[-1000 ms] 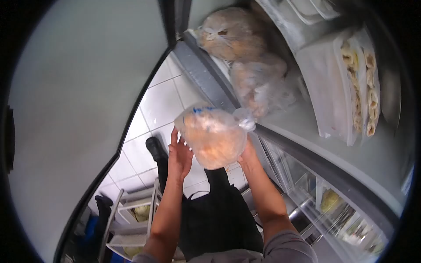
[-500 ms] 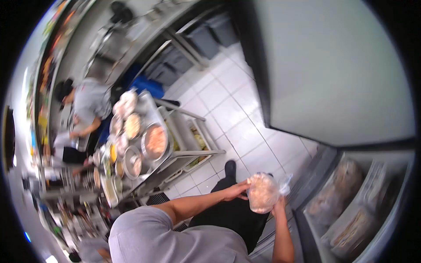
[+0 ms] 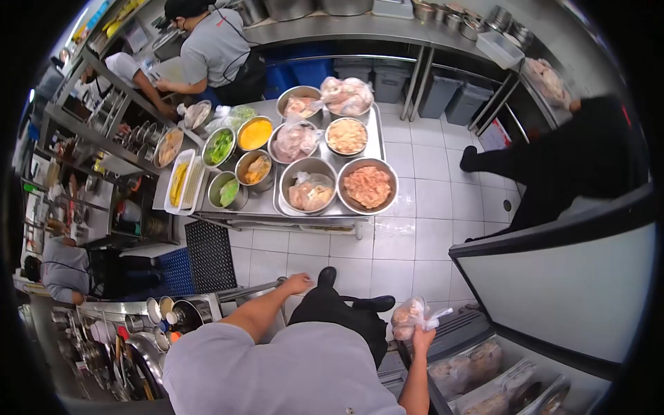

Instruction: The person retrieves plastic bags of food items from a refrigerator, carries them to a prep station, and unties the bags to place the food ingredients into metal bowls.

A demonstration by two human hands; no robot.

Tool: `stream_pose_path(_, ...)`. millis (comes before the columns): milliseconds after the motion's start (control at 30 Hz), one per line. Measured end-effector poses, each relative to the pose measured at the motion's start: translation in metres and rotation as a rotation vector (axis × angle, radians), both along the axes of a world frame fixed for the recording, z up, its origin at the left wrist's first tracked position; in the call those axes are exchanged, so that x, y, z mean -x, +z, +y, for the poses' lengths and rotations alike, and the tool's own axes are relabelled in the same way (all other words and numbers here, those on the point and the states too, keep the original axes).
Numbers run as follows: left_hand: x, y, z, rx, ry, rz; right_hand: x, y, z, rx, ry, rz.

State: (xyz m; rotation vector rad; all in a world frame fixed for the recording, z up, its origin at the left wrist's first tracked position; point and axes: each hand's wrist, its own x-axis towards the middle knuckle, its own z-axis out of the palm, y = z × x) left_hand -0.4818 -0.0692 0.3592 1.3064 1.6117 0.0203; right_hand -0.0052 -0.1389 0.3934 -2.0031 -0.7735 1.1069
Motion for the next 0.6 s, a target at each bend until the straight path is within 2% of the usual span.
stream_pose_path(33, 0.038, -0.015, -0.012, 0.056, 0.068, 0.084, 0.007, -0.003, 0.001, -0.004, 0.011, -0.019)
stream_pose_path(100, 0.109, -0.029, -0.041, 0.109, 0.151, 0.256, 0.019, 0.003, -0.003, 0.143, -0.036, -0.286)
stream_pose_path(200, 0.187, -0.016, -0.069, 0.13, 0.144, 0.294, 0.036, 0.006, -0.017, 0.19, -0.159, -0.321)
stream_pose_path(233, 0.205, -0.027, -0.083, 0.119, 0.23, 0.331, 0.04, 0.009, -0.022, 0.183, -0.16, -0.329)
stream_pose_path(300, 0.221, -0.033, -0.094, 0.097, 0.319, 0.366, 0.048, 0.017, -0.025, 0.076, -0.302, -0.201)
stream_pose_path(367, 0.232, -0.026, -0.097, 0.103, 0.4, 0.301, 0.063, 0.046, -0.016, 0.021, -0.292, -0.158)
stream_pose_path(433, 0.226, -0.019, -0.087, 0.061, 0.438, 0.277, 0.068, 0.075, 0.003, -0.079, -0.147, -0.243)
stream_pose_path(500, 0.219, -0.036, -0.074, 0.093, 0.372, 0.128, 0.113, 0.176, 0.064, -0.279, -0.031, -0.203)
stream_pose_path(533, 0.218, -0.043, -0.062, 0.107, 0.26, 0.184, 0.113, 0.19, 0.079, -0.301, 0.026, -0.226)
stream_pose_path(600, 0.196, -0.018, -0.018, 0.147, -0.041, 0.206, 0.123, 0.233, 0.13, -0.335, 0.128, -0.22)
